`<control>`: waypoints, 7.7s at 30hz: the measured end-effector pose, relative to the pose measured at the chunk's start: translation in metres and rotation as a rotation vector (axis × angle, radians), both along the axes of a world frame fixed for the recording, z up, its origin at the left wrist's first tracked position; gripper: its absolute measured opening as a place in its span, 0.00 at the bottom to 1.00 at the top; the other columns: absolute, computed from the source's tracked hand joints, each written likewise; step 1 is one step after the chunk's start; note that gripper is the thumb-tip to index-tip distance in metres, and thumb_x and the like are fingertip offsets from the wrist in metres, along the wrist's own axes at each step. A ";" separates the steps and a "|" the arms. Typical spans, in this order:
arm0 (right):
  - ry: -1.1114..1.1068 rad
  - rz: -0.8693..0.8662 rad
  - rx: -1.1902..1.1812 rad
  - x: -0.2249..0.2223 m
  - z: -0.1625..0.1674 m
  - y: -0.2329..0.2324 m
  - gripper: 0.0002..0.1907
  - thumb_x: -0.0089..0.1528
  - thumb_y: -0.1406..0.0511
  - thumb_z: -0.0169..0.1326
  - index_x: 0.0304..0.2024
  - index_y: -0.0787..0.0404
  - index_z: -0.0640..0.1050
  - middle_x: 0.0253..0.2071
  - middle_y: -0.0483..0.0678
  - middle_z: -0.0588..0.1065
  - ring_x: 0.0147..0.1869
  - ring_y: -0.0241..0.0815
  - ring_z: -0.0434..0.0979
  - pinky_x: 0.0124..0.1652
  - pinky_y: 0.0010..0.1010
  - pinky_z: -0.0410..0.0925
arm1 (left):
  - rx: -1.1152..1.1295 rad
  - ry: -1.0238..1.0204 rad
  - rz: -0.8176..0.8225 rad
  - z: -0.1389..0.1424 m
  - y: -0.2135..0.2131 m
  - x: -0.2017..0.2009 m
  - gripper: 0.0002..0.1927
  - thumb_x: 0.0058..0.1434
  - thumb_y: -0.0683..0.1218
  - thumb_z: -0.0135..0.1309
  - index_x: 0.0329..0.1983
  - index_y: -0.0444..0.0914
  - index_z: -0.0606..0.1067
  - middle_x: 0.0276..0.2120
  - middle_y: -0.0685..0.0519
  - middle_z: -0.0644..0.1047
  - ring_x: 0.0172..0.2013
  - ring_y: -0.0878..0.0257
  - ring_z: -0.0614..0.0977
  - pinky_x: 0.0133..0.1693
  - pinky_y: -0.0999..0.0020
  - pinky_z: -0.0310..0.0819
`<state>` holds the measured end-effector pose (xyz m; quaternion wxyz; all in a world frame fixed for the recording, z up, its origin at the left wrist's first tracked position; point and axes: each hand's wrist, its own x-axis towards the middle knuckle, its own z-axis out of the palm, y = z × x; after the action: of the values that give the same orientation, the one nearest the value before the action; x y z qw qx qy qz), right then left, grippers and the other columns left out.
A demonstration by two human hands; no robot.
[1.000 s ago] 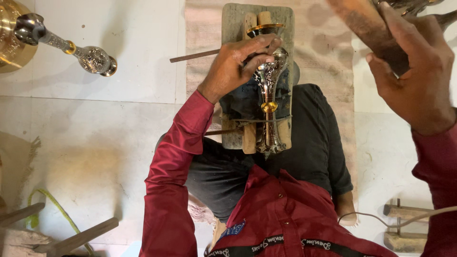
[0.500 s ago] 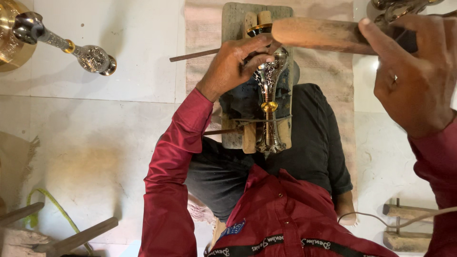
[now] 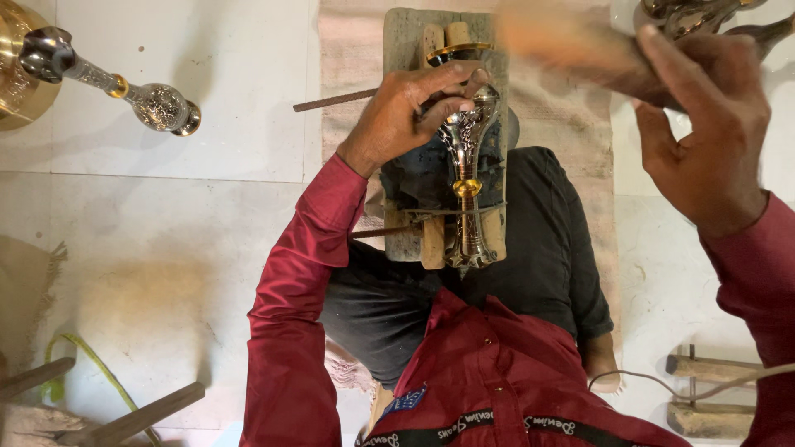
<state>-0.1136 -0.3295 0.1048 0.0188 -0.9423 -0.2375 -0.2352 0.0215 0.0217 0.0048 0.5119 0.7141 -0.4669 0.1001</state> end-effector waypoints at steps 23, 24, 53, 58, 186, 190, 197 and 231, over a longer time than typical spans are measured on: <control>-0.229 0.022 -0.264 0.009 0.035 0.040 0.32 0.59 0.81 0.64 0.64 0.55 0.78 0.48 0.51 0.72 0.48 0.50 0.69 0.46 0.44 0.67 | 0.055 0.024 -0.093 0.001 0.001 0.007 0.21 0.68 0.38 0.62 0.63 0.43 0.73 0.46 0.49 0.84 0.42 0.59 0.89 0.46 0.64 0.88; -0.231 0.018 -0.264 0.008 0.038 0.043 0.32 0.59 0.81 0.64 0.64 0.55 0.78 0.48 0.52 0.72 0.48 0.50 0.69 0.46 0.43 0.66 | 0.049 0.013 -0.089 0.001 0.000 0.008 0.22 0.68 0.38 0.62 0.63 0.42 0.73 0.46 0.49 0.84 0.42 0.59 0.88 0.46 0.64 0.88; -0.022 0.041 0.004 0.004 0.003 0.007 0.34 0.64 0.81 0.52 0.73 0.59 0.70 0.57 0.52 0.68 0.56 0.44 0.66 0.51 0.32 0.63 | 0.058 0.063 -0.160 0.006 0.000 0.013 0.21 0.72 0.40 0.59 0.67 0.40 0.71 0.45 0.47 0.84 0.44 0.60 0.89 0.44 0.66 0.88; -0.171 0.022 -0.147 0.006 0.013 0.016 0.33 0.60 0.81 0.61 0.67 0.60 0.78 0.51 0.54 0.72 0.51 0.49 0.68 0.49 0.43 0.65 | 0.067 0.031 -0.151 0.011 0.000 0.013 0.21 0.72 0.40 0.59 0.67 0.40 0.71 0.45 0.48 0.85 0.41 0.60 0.89 0.40 0.66 0.86; 0.483 -0.243 0.942 -0.029 -0.103 0.084 0.23 0.62 0.71 0.61 0.60 0.65 0.74 0.42 0.56 0.71 0.42 0.44 0.73 0.39 0.34 0.70 | -0.551 0.878 0.249 -0.029 0.005 0.017 0.16 0.70 0.56 0.54 0.43 0.40 0.68 0.23 0.57 0.71 0.21 0.68 0.73 0.23 0.71 0.71; 0.666 -0.097 1.284 -0.053 -0.114 0.116 0.13 0.62 0.66 0.62 0.46 0.61 0.74 0.39 0.45 0.79 0.41 0.35 0.80 0.41 0.28 0.73 | -0.275 0.662 0.387 -0.028 -0.011 0.031 0.23 0.67 0.60 0.62 0.35 0.36 0.73 0.23 0.58 0.67 0.22 0.69 0.67 0.25 0.69 0.62; 0.329 0.240 0.504 -0.088 -0.096 0.141 0.21 0.45 0.67 0.68 0.38 0.62 0.74 0.36 0.50 0.77 0.38 0.50 0.78 0.36 0.37 0.71 | -0.007 0.449 0.458 -0.024 -0.019 0.031 0.26 0.62 0.64 0.66 0.38 0.36 0.85 0.32 0.49 0.76 0.31 0.62 0.78 0.34 0.67 0.78; 0.157 0.250 0.760 -0.103 -0.129 0.147 0.19 0.55 0.67 0.72 0.38 0.64 0.74 0.35 0.51 0.78 0.34 0.45 0.82 0.32 0.32 0.72 | 0.070 0.197 0.570 0.008 -0.035 0.030 0.25 0.64 0.64 0.61 0.40 0.36 0.83 0.27 0.47 0.83 0.28 0.56 0.86 0.33 0.58 0.81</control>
<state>-0.2163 -0.1828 -0.0237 0.4123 -0.8471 -0.2444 -0.2297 0.0514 -0.0131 0.0125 0.4810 0.8399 -0.1989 0.1538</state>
